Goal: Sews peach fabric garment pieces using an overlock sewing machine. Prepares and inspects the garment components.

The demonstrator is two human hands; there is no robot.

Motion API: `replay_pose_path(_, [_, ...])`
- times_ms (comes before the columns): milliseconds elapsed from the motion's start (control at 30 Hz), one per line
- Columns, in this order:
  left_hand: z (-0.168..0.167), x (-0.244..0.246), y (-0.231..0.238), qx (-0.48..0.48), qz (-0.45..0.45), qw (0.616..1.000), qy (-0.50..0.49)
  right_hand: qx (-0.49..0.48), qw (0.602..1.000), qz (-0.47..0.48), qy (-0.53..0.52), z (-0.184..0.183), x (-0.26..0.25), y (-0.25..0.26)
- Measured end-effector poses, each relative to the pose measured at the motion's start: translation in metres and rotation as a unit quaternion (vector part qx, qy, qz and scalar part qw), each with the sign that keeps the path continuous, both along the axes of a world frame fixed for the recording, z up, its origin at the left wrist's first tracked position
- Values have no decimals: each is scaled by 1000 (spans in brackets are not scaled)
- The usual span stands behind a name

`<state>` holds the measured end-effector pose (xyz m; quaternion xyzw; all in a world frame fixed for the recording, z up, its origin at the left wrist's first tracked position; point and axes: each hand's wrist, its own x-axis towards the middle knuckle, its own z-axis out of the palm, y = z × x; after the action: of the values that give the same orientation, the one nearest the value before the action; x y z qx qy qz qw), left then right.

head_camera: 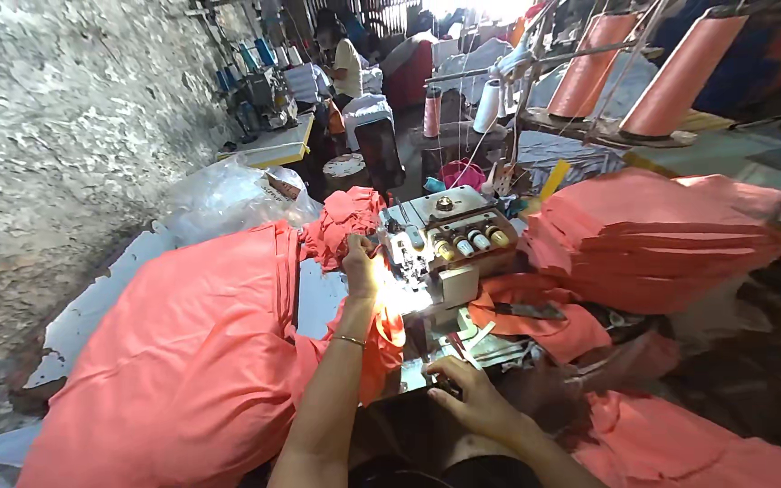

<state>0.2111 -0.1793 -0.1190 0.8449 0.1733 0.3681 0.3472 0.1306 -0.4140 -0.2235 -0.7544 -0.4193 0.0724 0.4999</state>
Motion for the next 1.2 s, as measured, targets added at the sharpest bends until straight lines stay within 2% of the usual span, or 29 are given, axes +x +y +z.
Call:
replay_pose_path(100, [-2, -11, 4, 19, -18, 999, -33, 2, 1000, -12, 3, 5, -3, 0])
replay_pose_path(167, [0, -28, 3, -26, -36, 997, -70, 22, 999, -38, -3, 12, -1, 0])
replay_pose_path(267, [-1, -57, -6, -103, -116, 972, -174, 118, 986, -104, -54, 28, 4, 10])
replay_pose_path(333, [2, -79, -19, -130, -181, 953, -206, 184, 972, -132, -62, 46, 5, 23])
replay_pose_path(433, [7, -102, -37, -145, -248, 935, -209, 191, 967, -149, -72, 69, 4, 43])
replay_pose_path(533, [11, -111, -36, -115, -293, 930, -189, 190, 967, -155, -65, 76, 5, 56])
replay_pose_path(600, [17, -112, -27, -89, -327, 928, -153, 220, 969, -108, -37, 76, 7, 57])
replay_pose_path(667, [22, -110, -16, -85, -366, 920, -110, 238, 970, -49, 30, 83, 5, 52])
replay_pose_path(733, [25, -106, -10, -80, -381, 917, -91, 247, 962, -27, 114, 88, 5, 48])
replay_pose_path(833, [27, -102, -13, -33, -376, 923, -78, 204, 947, 4, 249, 94, 12, 45])
replay_pose_path(867, [27, -100, -13, -28, -375, 925, -60, 182, 949, 15, 256, 92, 14, 44])
replay_pose_path(933, [26, -91, -6, -29, -384, 923, 13, 156, 967, 15, 201, 88, 15, 44])
replay_pose_path(1000, [21, -76, 8, -25, -438, 891, 118, 169, 974, 33, 148, 88, 12, 40])
replay_pose_path(1067, [13, -71, 13, -25, -508, 828, 236, 193, 969, 79, 133, 91, 8, 34])
replay_pose_path(1133, [16, -77, 2, -39, -511, 768, 384, 227, 954, 131, 147, 93, 8, 28])
replay_pose_path(1167, [18, -79, 0, -53, -518, 742, 423, 248, 941, 163, 161, 90, 10, 25])
replay_pose_path(1200, [16, -80, 5, -79, -532, 734, 414, 270, 928, 190, 174, 86, 14, 22])
